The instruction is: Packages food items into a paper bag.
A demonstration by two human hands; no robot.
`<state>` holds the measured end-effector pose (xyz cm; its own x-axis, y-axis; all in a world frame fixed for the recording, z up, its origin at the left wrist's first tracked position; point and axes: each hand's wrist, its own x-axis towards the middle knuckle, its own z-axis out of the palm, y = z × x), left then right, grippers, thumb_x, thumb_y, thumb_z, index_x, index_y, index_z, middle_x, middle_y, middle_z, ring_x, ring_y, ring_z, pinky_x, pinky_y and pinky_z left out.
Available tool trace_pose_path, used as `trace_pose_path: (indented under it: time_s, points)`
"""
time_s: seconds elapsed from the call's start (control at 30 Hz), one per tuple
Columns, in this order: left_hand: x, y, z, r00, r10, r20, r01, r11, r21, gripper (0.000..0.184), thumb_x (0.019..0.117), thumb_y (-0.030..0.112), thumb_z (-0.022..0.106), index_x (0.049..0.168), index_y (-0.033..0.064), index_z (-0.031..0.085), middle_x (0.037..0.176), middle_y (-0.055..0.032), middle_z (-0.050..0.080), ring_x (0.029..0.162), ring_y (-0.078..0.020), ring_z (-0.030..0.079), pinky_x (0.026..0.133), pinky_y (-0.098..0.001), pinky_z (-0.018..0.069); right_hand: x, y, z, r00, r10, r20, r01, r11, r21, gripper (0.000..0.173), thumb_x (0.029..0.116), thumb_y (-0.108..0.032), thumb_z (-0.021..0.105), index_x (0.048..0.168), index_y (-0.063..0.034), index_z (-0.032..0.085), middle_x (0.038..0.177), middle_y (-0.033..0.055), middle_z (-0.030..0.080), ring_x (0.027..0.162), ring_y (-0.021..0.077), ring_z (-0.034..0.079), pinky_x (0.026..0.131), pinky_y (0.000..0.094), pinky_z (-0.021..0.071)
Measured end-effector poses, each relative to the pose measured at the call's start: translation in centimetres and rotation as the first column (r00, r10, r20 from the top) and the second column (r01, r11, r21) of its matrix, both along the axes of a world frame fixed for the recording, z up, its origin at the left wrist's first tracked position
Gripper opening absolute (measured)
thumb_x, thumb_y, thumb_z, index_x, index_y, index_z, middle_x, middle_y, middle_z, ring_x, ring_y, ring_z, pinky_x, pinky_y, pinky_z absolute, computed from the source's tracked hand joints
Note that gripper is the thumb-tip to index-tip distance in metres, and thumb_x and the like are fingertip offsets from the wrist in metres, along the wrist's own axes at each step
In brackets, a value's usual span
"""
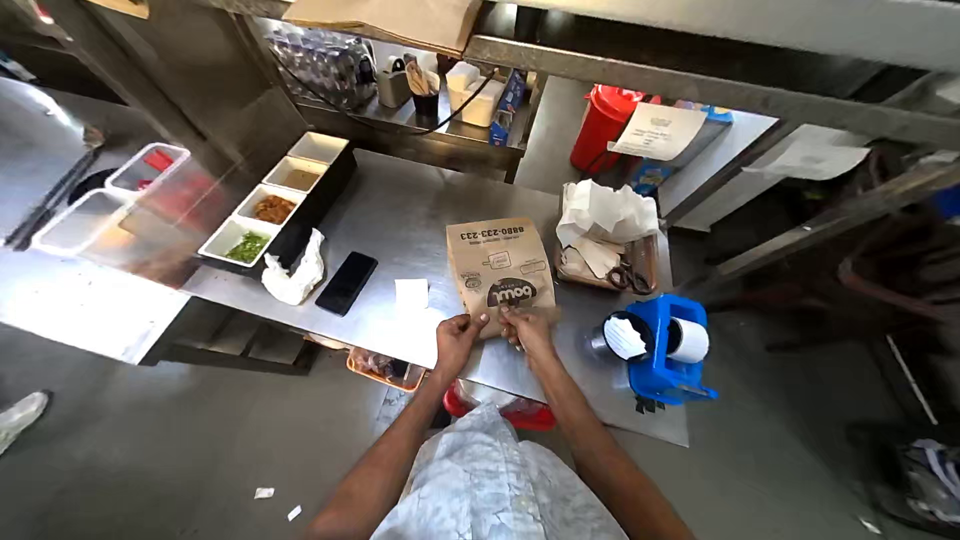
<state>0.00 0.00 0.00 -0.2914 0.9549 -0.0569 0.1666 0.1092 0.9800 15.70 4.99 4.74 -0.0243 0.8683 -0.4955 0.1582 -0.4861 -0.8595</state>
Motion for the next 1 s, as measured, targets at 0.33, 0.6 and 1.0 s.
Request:
trace_pose_path:
  time_s: [0.33,0.6,1.0]
  points:
    - [-0.4,0.0,-0.2,0.994,0.047,0.099,-0.05,0.998,0.035,0.03,0.0961,0.029,0.074,0.079,0.0051,0.074,0.066,-0.006,0.067,0.055,-0.0159,0.061,0.057,-0.0356,0.0546,7.2,-4.3,-5.2,0.753,0.367,0.546,-0.339,0.928,-0.156,0.047,0.0994,-0.051,0.059,0.091,-0.0072,0.074,0.081,0.0079,0.073,0.075,0.0238,0.071,0.075,0.0505,0.058]
    - [-0.1,-0.1,-0.7,0.992,0.045,0.116,-0.047,0.999,0.011,0.033,0.095,0.029,0.075,0.073,0.0049,0.07,0.061,-0.0055,0.062,0.052,-0.0151,0.055,0.052,-0.0335,0.0491,1.9,-3.0,-1.1,0.719,0.257,0.646,-0.582,0.73,0.358,0.014,0.0897,-0.023,0.071,0.087,-0.0091,0.074,0.09,0.0083,0.069,0.084,0.0261,0.068,0.075,0.0526,0.0581]
    - [-1.4,-1.1,-2.4,0.969,-0.014,-0.248,-0.002,0.998,-0.064,0.033,0.0962,0.037,0.073,0.088,0.0046,0.073,0.073,-0.0066,0.07,0.064,-0.0177,0.067,0.064,-0.0413,0.0586,7.7,-2.7,3.6,0.694,0.367,0.62,-0.599,0.771,0.214,0.02,0.1019,-0.028,0.063,0.113,-0.0173,0.075,0.105,0.0063,0.075,0.096,0.0252,0.072,0.085,0.0564,0.0581]
